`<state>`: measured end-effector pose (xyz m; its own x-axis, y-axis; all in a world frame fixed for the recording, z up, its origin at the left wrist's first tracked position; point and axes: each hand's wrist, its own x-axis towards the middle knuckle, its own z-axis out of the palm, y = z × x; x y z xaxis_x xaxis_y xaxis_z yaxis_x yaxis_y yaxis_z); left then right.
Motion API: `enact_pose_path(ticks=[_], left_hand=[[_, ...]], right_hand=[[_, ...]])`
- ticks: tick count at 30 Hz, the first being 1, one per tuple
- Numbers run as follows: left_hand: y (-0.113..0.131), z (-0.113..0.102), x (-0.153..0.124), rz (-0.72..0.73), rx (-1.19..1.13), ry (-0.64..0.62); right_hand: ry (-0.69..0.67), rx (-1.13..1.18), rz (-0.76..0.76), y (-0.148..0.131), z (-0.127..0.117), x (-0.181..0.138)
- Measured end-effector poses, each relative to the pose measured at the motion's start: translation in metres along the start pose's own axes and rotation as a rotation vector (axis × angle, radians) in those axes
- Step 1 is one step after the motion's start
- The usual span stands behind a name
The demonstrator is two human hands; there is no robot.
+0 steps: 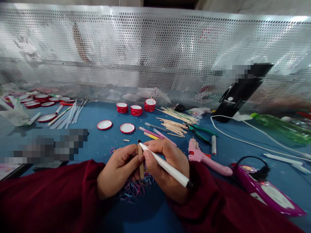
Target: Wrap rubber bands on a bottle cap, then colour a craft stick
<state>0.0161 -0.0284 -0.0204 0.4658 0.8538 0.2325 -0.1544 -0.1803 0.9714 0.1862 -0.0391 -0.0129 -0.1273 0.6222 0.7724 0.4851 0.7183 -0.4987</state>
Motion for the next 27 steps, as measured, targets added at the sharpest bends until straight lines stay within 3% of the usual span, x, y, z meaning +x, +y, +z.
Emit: enact_pose_path(ticks=[27], left_hand=[[0.0009,0.0010,-0.0016,-0.017,-0.010,0.000]], right_hand=[[0.037,-0.076,-0.019,-0.0013,-0.0002,0.0023]])
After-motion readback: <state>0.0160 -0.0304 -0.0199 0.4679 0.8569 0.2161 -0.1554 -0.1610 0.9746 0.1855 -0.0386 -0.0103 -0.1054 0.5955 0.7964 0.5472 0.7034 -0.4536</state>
